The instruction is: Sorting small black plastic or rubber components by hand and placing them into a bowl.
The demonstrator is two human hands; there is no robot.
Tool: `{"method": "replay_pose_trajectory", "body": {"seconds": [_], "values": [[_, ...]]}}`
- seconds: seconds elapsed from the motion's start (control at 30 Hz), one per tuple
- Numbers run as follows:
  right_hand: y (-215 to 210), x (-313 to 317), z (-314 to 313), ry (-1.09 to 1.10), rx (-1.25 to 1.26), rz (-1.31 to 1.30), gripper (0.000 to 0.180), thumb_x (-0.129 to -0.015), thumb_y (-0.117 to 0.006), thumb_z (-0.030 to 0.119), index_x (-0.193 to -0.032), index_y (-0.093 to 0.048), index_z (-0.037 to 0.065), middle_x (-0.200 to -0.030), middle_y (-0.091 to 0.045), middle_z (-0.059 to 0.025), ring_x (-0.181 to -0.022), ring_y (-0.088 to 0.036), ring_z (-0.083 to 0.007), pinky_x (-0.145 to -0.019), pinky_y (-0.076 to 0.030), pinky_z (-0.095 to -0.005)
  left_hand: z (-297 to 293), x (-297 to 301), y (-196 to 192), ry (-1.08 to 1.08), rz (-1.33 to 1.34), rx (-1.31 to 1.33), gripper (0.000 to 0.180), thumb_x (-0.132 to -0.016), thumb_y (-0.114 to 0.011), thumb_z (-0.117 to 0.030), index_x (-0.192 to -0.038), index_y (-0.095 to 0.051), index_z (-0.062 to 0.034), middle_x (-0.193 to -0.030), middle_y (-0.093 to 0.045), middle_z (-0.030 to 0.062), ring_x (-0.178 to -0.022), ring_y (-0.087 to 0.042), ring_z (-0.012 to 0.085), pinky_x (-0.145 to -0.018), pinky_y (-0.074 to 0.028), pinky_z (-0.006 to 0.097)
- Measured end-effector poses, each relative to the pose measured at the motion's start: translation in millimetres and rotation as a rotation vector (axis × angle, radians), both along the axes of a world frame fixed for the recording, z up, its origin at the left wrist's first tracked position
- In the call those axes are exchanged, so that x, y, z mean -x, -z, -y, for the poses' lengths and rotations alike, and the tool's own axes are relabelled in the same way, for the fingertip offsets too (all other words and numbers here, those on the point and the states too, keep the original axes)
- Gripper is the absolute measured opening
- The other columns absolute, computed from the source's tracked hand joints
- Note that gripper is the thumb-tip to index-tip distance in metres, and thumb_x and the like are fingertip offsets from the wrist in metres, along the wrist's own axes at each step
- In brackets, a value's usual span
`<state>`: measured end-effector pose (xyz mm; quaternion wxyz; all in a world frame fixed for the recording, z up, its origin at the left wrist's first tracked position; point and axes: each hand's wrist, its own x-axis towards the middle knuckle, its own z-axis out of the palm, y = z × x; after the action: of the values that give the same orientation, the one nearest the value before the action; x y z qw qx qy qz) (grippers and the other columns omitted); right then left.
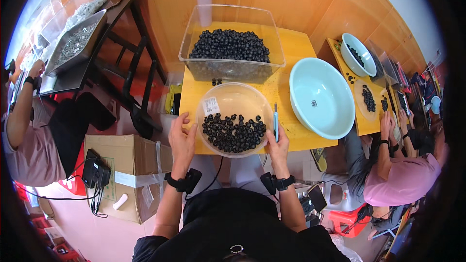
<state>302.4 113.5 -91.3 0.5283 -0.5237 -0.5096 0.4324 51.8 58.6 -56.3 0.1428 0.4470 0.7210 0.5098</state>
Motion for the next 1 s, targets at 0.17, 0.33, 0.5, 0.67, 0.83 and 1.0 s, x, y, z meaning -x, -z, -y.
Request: {"method": "replay_pose_trajectory", "body": {"seconds": [0.17, 0.33, 0.5, 0.67, 0.83, 1.0], "values": [[-16.9, -11.0, 16.5, 0.023, 0.155, -0.025, 0.034, -0.092, -0.051, 0.016, -0.122, -0.05, -0.001, -0.067, -0.048, 0.0024, -0.056, -0.044, -0.0046, -0.052, -0.037, -0.0196, -2.0, -12.3, -3.6, 0.309, 0.066, -0.018, 0.029, -0.075, -0.063, 0.0, -0.104, -0.06, -0.0013, -0.09, -0.058, 0.0128, -0.066, -0.057, 0.0217, -0.061, -0.047, 0.032], [-17.0, -19.1, 27.2, 0.096, 0.111, -0.098, 0.032, -0.095, -0.044, 0.019, -0.122, -0.051, 0.001, -0.063, -0.043, 0.0035, -0.054, -0.04, -0.0037, -0.049, -0.032, -0.0191, -13.8, -40.8, -6.9, 0.534, -0.279, 0.09, 0.024, -0.068, -0.061, 0.004, -0.092, -0.061, -0.0011, -0.087, -0.055, 0.0162, -0.087, -0.054, 0.0354, -0.077, -0.046, 0.043], [-21.6, -22.6, 37.2, 0.085, 0.155, 0.019, 0.029, -0.096, -0.044, 0.02, -0.118, -0.053, 0.004, -0.06, -0.043, 0.0044, -0.051, -0.035, -0.0029, -0.047, -0.027, -0.0184, -19.6, -47.6, 6.8, 0.551, -0.417, 0.167, 0.013, -0.071, -0.058, 0.001, -0.084, -0.059, -0.0018, -0.084, -0.054, 0.0166, -0.081, -0.054, 0.0352, -0.072, -0.046, 0.044], [-29.4, -15.5, 38.1, 0.059, 0.195, -0.013, 0.028, -0.095, -0.046, 0.02, -0.117, -0.054, 0.004, -0.06, -0.044, 0.0046, -0.05, -0.034, -0.0023, -0.046, -0.025, -0.0183, -21.7, -38.6, 8.7, 0.535, -0.367, 0.13, 0.017, -0.074, -0.062, 0.001, -0.09, -0.061, -0.0012, -0.081, -0.056, 0.0146, -0.075, -0.059, 0.0308, -0.066, -0.048, 0.04], [-28.2, -12.9, 34.8, 0.06, 0.141, 0.018, 0.023, -0.092, -0.051, 0.015, -0.11, -0.059, 0.003, -0.063, -0.049, 0.0036, -0.053, -0.039, -0.0016, -0.049, -0.029, -0.0175, -31.4, -13.0, 2.9, 0.605, 0.395, 0.182, 0.018, -0.082, -0.062, -0.004, -0.099, -0.063, -0.0014, -0.089, -0.062, 0.0076, -0.072, -0.062, 0.0152, -0.064, -0.05, 0.026], [-29.8, -7.9, 32.1, -0.004, 0.017, 0.166, 0.014, -0.084, -0.059, 0.007, -0.096, -0.065, 0.001, -0.071, -0.054, 0.0037, -0.063, -0.042, -0.0018, -0.056, -0.035, -0.0176, -24.9, -9.1, -12.3, 0.641, 1.051, 0.169, 0.017, -0.086, -0.059, -0.005, -0.102, -0.062, 0.0001, -0.093, -0.064, 0.0055, -0.074, -0.063, 0.0106, -0.069, -0.053, 0.022]]}}
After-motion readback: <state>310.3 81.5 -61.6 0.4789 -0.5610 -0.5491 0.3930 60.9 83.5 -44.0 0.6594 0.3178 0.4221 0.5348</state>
